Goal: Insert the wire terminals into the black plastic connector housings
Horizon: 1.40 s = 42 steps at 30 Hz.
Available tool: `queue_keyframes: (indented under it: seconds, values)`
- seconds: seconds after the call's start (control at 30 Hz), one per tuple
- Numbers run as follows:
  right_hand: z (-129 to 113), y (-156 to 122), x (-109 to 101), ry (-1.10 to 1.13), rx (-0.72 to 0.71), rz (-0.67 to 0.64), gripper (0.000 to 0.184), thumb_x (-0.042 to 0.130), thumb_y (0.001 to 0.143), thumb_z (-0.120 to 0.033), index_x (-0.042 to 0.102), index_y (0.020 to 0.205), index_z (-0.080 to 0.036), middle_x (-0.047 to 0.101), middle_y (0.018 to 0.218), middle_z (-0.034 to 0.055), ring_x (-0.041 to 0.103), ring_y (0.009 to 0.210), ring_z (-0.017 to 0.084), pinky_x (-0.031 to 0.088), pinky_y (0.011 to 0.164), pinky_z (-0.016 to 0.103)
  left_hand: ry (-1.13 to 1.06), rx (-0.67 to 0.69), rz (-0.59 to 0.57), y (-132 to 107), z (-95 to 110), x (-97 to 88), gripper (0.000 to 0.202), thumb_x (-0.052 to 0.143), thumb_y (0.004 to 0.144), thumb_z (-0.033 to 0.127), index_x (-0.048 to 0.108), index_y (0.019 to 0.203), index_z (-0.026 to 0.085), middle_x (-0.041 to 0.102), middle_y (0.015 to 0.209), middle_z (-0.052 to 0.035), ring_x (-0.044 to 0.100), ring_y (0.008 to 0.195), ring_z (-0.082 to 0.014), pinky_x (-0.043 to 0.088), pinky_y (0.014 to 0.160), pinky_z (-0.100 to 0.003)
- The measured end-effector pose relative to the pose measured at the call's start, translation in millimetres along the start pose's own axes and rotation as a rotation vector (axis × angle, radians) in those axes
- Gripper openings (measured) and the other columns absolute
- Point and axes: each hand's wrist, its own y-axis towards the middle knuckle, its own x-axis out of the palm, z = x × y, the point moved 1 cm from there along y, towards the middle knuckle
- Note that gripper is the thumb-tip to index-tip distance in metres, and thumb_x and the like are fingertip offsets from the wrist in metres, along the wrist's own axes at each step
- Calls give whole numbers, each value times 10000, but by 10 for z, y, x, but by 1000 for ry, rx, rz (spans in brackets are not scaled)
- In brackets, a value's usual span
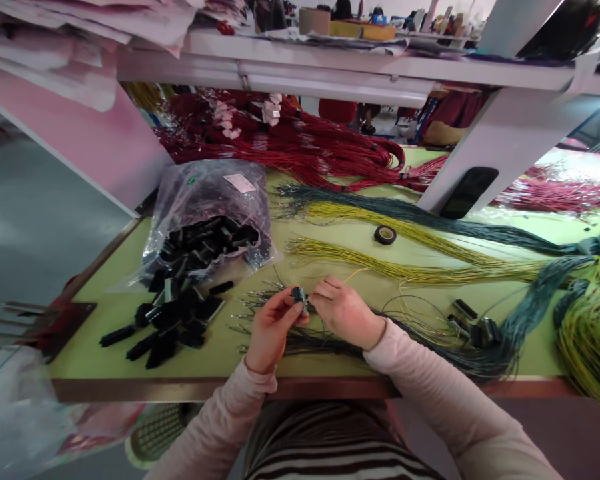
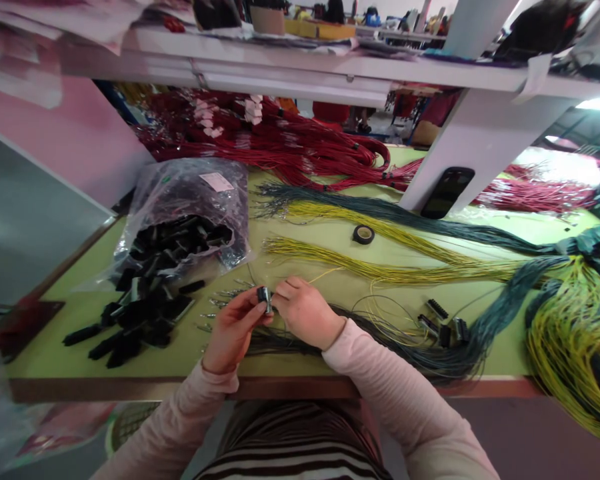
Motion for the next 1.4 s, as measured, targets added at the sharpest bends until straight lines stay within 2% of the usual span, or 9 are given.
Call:
queue_keyframes:
  seconds: [0.13, 0.33, 0.53, 0.8, 0.93, 1.13, 1.3, 1.4]
  values:
    - [11, 8, 59, 53, 3, 10, 237, 433, 903, -155, 580, 717, -143, 548, 765, 67, 437, 695, 170, 386, 673, 301, -40, -70, 2, 27, -9, -11, 356, 789, 588, 234, 675, 919, 167, 614, 674, 28, 624, 580, -113, 547, 535, -229]
    - [63, -3, 42, 315, 215, 130, 116, 544, 858, -164, 630, 780, -158, 619, 762, 38, 533, 757, 150, 414, 787, 292, -97, -128, 7, 51, -26, -40, 380, 801, 574, 221, 676, 930, 178, 652, 729, 11, 643, 601, -121, 540, 529, -213]
    - [91, -6, 44, 352, 249, 159, 96, 552, 843, -153, 625, 780, -156, 625, 744, 33, 543, 736, 149, 412, 803, 316, -70, -75, 13, 57, -39, -43, 372, 788, 591, 229, 677, 946, 200, 657, 745, 15, 640, 617, -120, 549, 546, -230]
    - [47, 27, 61, 334, 184, 121, 219, 475, 893, -175, 621, 732, -159, 611, 727, 47, 514, 736, 159, 405, 794, 313, -34, -29, 8, 44, -50, -57, 346, 777, 604, 216, 695, 940, 206, 653, 732, 21, 629, 616, -117, 554, 556, -247]
    - [73, 22, 59, 393, 186, 170, 145, 512, 880, -164, 623, 786, -165, 648, 766, 29, 550, 742, 142, 385, 858, 326, -96, -59, 12, 46, -68, -75, 339, 782, 599, 206, 701, 927, 226, 656, 731, 25, 635, 597, -112, 549, 530, -225]
    - [81, 2, 66, 428, 227, 182, 140, 505, 866, -151, 608, 770, -153, 613, 741, 51, 530, 731, 156, 433, 751, 288, -80, -52, 8, 36, -44, -40, 329, 787, 591, 208, 709, 910, 225, 659, 738, 21, 636, 591, -111, 552, 525, -224]
    - [62, 7, 114, 530, 268, 175, 116, 510, 852, -142, 591, 771, -158, 603, 737, 42, 538, 715, 142, 443, 696, 251, -41, 22, 21, 50, -67, -55, 327, 776, 605, 216, 703, 923, 232, 657, 730, 27, 626, 604, -113, 551, 536, -237]
    - [45, -14, 133, 562, 299, 167, 101, 503, 863, -160, 593, 820, -164, 621, 767, 43, 556, 743, 139, 450, 713, 250, -23, 72, 55, 62, -78, -92, 319, 763, 624, 234, 695, 935, 241, 653, 737, 37, 617, 616, -105, 542, 550, -231]
